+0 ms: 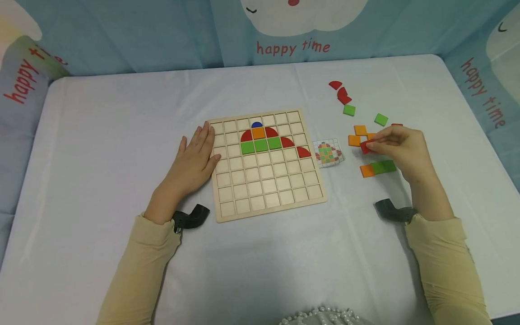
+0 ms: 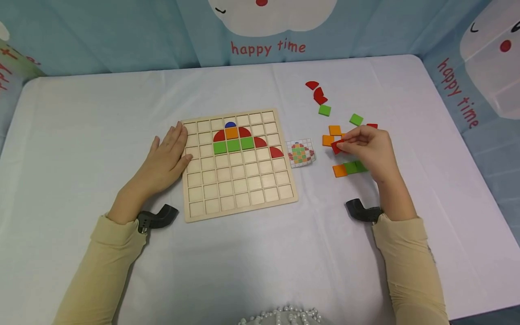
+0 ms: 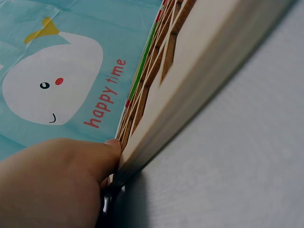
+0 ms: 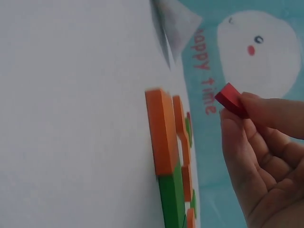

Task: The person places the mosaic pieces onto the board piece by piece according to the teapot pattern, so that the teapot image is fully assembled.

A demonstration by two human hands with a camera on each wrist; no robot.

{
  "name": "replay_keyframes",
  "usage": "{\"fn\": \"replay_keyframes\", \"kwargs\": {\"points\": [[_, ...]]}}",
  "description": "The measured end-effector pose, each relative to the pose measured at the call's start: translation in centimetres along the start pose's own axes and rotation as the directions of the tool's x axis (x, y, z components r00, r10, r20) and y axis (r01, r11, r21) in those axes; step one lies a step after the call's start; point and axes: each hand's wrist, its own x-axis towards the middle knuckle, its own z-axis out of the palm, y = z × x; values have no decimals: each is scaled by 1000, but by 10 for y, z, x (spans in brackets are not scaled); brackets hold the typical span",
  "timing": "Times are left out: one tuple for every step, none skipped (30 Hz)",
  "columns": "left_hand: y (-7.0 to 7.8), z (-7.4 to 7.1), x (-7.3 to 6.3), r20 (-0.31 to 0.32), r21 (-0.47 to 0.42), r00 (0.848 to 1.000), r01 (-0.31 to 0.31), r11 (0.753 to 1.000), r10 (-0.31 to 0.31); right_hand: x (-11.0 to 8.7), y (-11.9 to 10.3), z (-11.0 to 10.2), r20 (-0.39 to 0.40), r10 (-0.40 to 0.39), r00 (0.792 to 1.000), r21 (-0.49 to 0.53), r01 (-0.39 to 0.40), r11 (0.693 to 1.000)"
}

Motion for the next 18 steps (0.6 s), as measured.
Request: {"fn": "replay_keyframes", "kwargs": {"points": [[0,0,0,0,1,1000,0,1000,0,-1,-1,2,-1,-1,1000,13,1,1000],[0,0,0,-1,2,1000,0,1000,0,-1,-3,4,-2,-1,1000,20,1,1000],[0,0,0,-1,3,1000,0,1000,0,-2,-4,6,-5,-1,1000,26,1,1000],[0,0,0,-2,2,1000,0,1000,0,-3,-6,8,-8,0,1000,28,0,1000],[0,0,0,-2,3,1000,0,1000,0,-4,-7,11,-8,0,1000,29,0,1000],[0,0,0,-2,4,1000,0,1000,0,-5,-9,14,-4,-1,1000,30,1,1000],[0,0,0,-2,3,1000,0,1000,0,-6,-10,16,4,-2,1000,38,2,999],[0,0,0,-3,3,1000,-1,1000,1,-7,-11,19,13,-6,1000,40,6,999],[0,0,0,-3,2,1000,-1,1000,1,-8,-13,22,24,-11,1000,51,10,999],[0,0,1,-3,1,1000,-1,1000,1,-9,-14,24,37,-19,999,62,17,998],[0,0,1,-2,1,1000,-1,1000,1,-10,-16,27,50,-27,998,71,23,997],[0,0,1,-1,1,1000,-1,1000,1,-10,-17,29,62,-35,997,78,30,996],[0,0,1,0,0,1000,0,1000,0,-11,-18,32,71,-43,997,84,37,996],[0,0,1,0,1,1000,0,1000,0,-12,-19,34,80,-49,996,84,42,996],[0,0,1,1,2,1000,0,1000,0,-13,-20,36,89,-53,995,85,45,995],[-1,0,2,1,3,1000,1,1000,-1,-14,-21,39,99,-54,994,88,45,995],[-1,0,2,1,4,1000,0,1000,0,-14,-22,41,109,-55,993,81,46,996],[-1,0,2,1,4,1000,0,1000,0,-15,-22,43,120,-56,991,80,46,996]]}}
